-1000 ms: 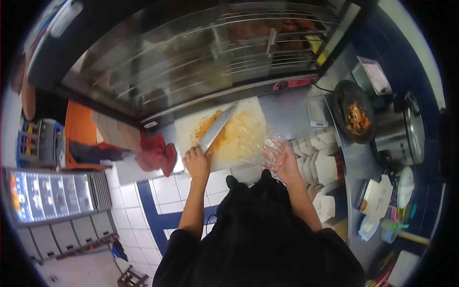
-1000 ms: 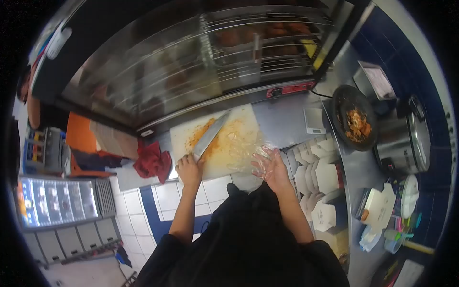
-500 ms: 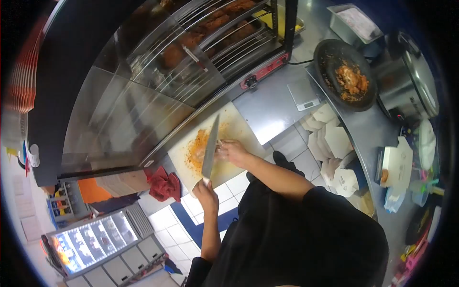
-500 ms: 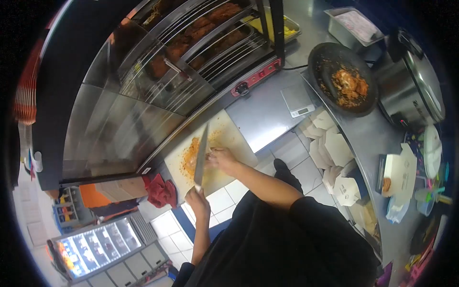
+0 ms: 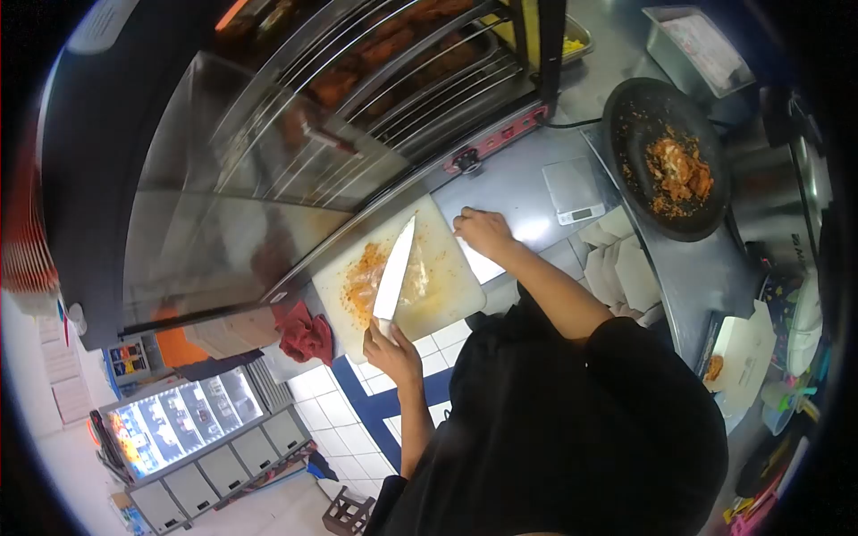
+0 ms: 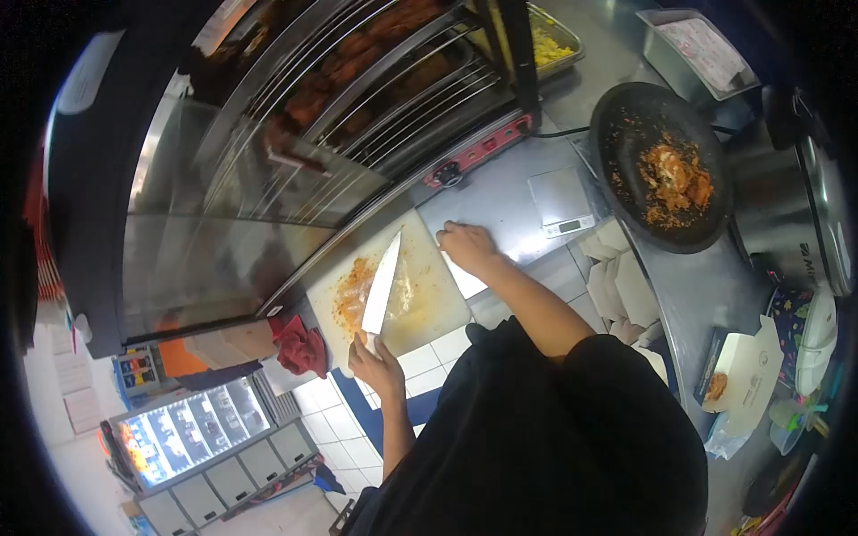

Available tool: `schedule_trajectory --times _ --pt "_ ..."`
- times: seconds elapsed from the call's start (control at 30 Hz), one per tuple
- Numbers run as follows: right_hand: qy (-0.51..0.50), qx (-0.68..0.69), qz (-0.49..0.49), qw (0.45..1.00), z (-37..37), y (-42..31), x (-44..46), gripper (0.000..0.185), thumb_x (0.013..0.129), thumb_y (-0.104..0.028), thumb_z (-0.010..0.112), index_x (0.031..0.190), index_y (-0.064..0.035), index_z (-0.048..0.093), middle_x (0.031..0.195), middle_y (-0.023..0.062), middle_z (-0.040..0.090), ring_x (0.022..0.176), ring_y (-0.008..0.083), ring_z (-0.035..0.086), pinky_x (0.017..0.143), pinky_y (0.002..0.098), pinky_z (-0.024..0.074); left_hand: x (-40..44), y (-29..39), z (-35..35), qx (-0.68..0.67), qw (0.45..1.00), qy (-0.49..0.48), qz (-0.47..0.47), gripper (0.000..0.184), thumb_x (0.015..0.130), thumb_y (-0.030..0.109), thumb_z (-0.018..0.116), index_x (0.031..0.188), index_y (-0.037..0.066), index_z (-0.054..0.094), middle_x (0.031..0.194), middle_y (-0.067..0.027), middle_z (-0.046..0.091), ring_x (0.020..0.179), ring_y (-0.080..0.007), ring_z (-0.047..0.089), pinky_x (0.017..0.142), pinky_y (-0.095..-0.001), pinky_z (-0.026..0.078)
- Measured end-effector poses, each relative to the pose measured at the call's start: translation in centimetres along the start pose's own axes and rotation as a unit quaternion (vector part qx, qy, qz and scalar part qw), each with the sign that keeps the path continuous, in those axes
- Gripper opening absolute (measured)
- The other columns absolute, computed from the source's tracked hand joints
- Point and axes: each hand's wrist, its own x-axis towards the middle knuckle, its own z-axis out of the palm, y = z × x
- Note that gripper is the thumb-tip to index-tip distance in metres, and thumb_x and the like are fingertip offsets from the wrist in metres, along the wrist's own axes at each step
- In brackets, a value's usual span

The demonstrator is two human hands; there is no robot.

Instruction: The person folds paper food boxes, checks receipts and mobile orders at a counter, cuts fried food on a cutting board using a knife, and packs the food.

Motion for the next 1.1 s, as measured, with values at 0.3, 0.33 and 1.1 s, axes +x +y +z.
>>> schedule_trajectory --times 0.3,0.33,1.1 --pt "0.193 0.111 0.187 0.957 -4.0 4.8 -5.6 0.012 0.092 -0.020 0.062 0.094 -0.0082 0.063 0.097 0.0128 0.065 0.087 0.0340 0.066 0.076 0.0462 0.0536 0.1 3.2 -1.5 -0.099 0.994 0.018 -0.050 0.043 0.100 0.019 0.055 0.134 -0.007 0.050 0.127 -0.0298 0.051 0.116 -0.0420 0.049 0.101 -0.0484 0.038" --pt "0.211 0.096 0.180 0.956 -4.1 5.3 -5.7 0.011 0.092 -0.019 0.061 0.094 -0.0076 0.062 0.094 0.0127 0.065 0.084 0.0338 0.067 0.074 0.0460 0.0536 0.2 3.6 -1.5 -0.113 0.992 -0.004 -0.060 0.044 0.101 0.020 0.054 0.135 -0.007 0.050 0.128 -0.0304 0.051 0.118 -0.0429 0.049 0.103 -0.0482 0.038" --pt "0.347 -0.318 0.181 0.863 -23.7 10.0 -14.4 0.011 0.083 -0.012 0.061 0.086 -0.0098 0.072 0.090 0.0097 0.066 0.085 0.0277 0.067 0.068 0.0416 0.0559 1.5 5.7 -1.8 -0.245 0.968 -0.052 -0.010 0.036 0.098 0.017 0.058 0.128 -0.003 0.056 0.117 -0.0209 0.055 0.097 -0.0299 0.058 0.086 -0.0412 0.048"
